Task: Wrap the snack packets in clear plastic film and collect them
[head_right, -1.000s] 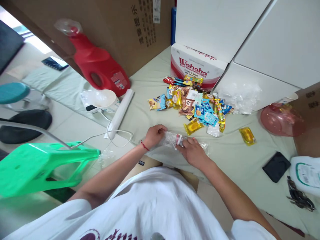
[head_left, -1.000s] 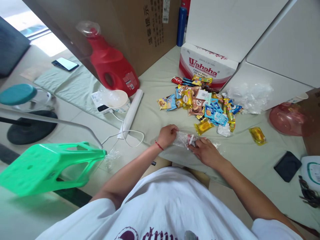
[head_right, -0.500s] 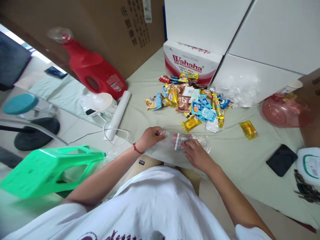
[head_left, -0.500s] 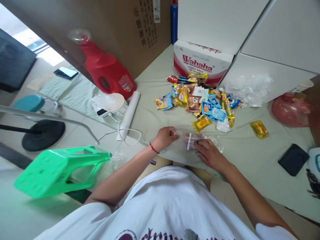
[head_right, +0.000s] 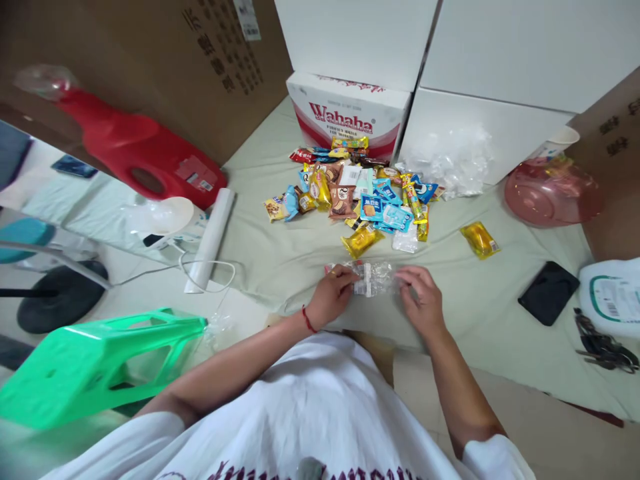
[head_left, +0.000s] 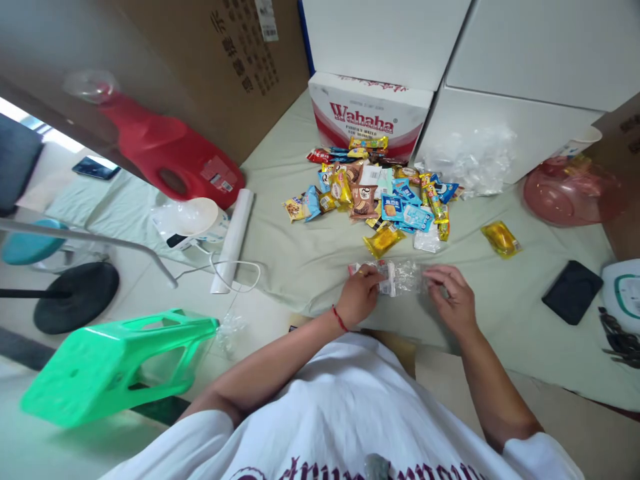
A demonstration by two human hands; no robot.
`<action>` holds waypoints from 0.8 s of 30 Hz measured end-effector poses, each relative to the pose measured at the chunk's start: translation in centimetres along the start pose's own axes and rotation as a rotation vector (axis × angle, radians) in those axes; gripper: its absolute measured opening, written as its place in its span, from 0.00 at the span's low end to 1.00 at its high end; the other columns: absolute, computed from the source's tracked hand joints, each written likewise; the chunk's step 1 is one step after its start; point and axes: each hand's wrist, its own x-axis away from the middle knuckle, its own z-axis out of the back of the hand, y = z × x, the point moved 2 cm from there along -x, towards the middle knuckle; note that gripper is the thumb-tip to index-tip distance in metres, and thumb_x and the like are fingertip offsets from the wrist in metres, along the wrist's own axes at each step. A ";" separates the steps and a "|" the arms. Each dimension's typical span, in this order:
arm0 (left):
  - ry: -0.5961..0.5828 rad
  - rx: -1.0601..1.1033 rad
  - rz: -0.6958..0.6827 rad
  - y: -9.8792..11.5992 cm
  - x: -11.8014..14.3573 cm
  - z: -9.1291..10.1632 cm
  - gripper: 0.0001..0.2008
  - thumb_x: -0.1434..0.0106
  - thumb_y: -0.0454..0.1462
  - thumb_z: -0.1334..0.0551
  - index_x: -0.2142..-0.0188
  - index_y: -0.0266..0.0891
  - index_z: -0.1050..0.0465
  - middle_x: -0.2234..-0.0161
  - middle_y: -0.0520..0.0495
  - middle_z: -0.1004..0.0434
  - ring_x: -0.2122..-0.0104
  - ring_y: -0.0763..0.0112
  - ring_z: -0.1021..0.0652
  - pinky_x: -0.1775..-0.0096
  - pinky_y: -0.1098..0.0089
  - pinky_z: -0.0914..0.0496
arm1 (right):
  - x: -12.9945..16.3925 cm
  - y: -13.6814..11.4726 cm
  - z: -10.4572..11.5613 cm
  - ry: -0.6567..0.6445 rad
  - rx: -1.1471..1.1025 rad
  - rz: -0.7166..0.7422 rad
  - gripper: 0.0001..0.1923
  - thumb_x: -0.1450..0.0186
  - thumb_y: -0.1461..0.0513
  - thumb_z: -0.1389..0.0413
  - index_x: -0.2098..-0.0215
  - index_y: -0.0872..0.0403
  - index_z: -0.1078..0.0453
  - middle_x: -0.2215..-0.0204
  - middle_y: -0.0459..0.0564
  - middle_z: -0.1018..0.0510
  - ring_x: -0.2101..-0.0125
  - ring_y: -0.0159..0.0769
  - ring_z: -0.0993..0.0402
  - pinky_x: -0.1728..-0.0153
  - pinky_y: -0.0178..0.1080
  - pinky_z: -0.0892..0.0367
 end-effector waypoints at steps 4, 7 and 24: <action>0.038 0.097 -0.016 -0.8 -0.3 0.5 0.18 0.39 0.26 0.41 0.55 0.41 0.17 0.56 0.43 0.22 0.56 0.64 0.22 0.50 0.62 0.26 | -1.3 1.7 -0.1 -0.036 0.125 0.033 0.22 0.30 0.57 0.42 0.38 0.47 0.28 0.40 0.59 0.31 0.52 0.44 0.25 0.51 0.48 0.26; 0.057 0.112 -0.027 -1.1 -0.4 0.6 0.18 0.39 0.26 0.40 0.55 0.41 0.17 0.57 0.44 0.22 0.56 0.65 0.22 0.49 0.61 0.27 | -3.2 2.9 -1.3 -0.160 0.163 0.127 0.14 0.28 0.59 0.45 0.47 0.48 0.21 0.47 0.57 0.24 0.52 0.46 0.27 0.50 0.50 0.29; 0.138 -0.085 -0.157 -1.2 0.9 -1.1 0.18 0.36 0.28 0.44 0.52 0.40 0.19 0.51 0.41 0.22 0.53 0.64 0.21 0.51 0.63 0.24 | 0.2 3.1 -1.2 -0.061 0.241 -0.558 0.26 0.25 0.47 0.58 0.50 0.53 0.25 0.61 0.56 0.20 0.59 0.46 0.25 0.56 0.45 0.31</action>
